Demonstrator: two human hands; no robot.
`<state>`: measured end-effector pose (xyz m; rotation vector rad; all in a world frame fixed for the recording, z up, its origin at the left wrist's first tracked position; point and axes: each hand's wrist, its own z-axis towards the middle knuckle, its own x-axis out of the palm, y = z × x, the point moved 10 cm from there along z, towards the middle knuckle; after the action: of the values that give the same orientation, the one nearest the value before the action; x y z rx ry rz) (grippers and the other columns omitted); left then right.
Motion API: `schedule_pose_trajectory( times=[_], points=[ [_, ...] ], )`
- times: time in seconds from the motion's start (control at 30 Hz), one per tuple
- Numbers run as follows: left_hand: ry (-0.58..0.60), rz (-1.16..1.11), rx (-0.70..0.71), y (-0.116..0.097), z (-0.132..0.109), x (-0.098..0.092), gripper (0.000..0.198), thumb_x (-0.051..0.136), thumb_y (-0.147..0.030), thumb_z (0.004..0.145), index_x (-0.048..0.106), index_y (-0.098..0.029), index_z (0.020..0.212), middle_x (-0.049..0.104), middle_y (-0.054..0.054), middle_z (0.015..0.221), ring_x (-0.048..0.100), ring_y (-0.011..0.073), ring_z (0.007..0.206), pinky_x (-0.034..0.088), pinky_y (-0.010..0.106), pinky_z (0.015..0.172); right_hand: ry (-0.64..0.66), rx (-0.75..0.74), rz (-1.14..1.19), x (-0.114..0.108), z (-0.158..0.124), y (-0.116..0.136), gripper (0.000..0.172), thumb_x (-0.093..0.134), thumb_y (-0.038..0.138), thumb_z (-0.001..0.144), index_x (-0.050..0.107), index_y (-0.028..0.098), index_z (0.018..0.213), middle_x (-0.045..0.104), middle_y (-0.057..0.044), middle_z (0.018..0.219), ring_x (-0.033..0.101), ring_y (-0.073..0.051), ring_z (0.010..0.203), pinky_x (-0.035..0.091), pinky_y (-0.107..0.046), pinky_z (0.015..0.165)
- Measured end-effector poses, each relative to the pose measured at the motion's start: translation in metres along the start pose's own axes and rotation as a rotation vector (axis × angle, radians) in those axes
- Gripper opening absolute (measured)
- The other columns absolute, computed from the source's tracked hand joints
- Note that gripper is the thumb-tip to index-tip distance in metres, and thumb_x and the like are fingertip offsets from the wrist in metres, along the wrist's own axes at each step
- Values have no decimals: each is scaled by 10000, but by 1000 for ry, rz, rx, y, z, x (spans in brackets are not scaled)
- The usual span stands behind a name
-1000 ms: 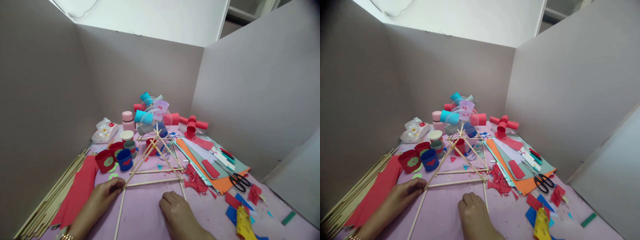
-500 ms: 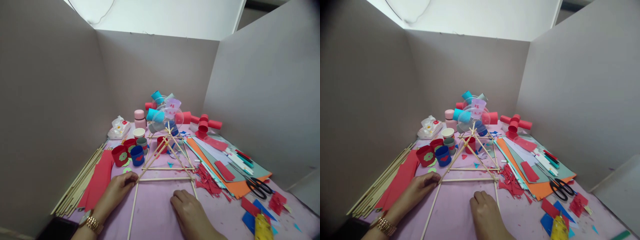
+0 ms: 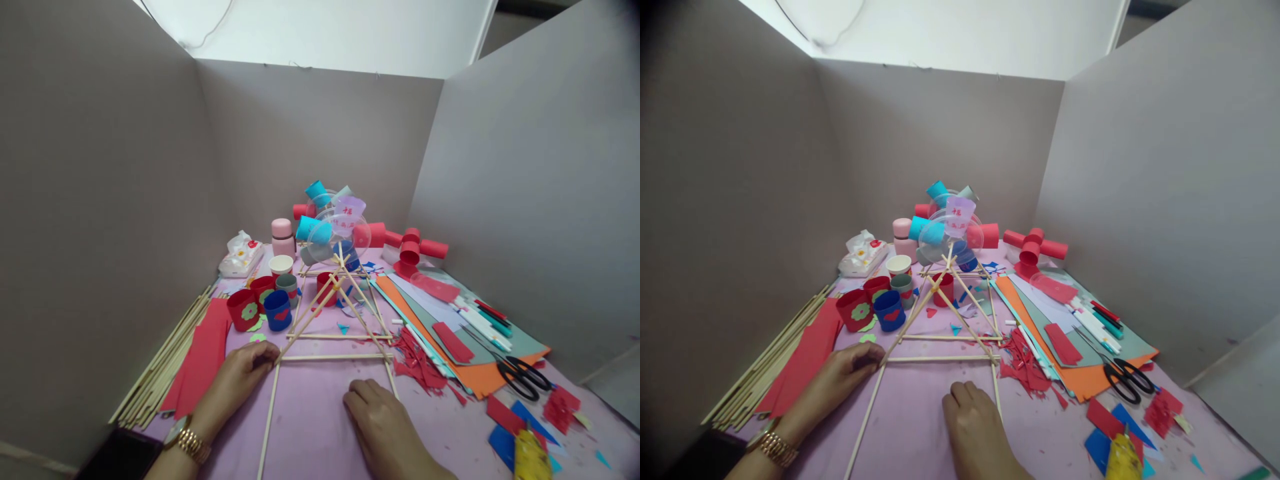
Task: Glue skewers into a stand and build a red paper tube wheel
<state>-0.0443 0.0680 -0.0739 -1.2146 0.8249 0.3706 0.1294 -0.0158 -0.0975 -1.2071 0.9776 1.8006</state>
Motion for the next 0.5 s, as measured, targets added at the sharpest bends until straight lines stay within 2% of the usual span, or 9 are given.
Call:
schedule_pose_trajectory(
  times=[0.17, 0.5],
  points=[
    [-5, -3, -1, 1, -1, 0, 151, 481, -234, 776, 625, -210, 817, 684, 17, 831, 622, 185, 794, 453, 272, 718, 22, 4, -3, 2, 0, 0, 281, 542, -49, 700, 629, 184, 830, 647, -29, 886, 563, -189, 794, 399, -272, 681],
    [-1, -4, 3, 4, 0, 2, 149, 480, -218, 769, 621, -206, 817, 684, 12, 821, 622, 176, 782, 454, 263, 714, -26, -26, -12, 0, -2, 1, 265, 539, -32, 714, 606, 198, 827, 637, -23, 869, 555, -181, 783, 384, -267, 673]
  ],
)
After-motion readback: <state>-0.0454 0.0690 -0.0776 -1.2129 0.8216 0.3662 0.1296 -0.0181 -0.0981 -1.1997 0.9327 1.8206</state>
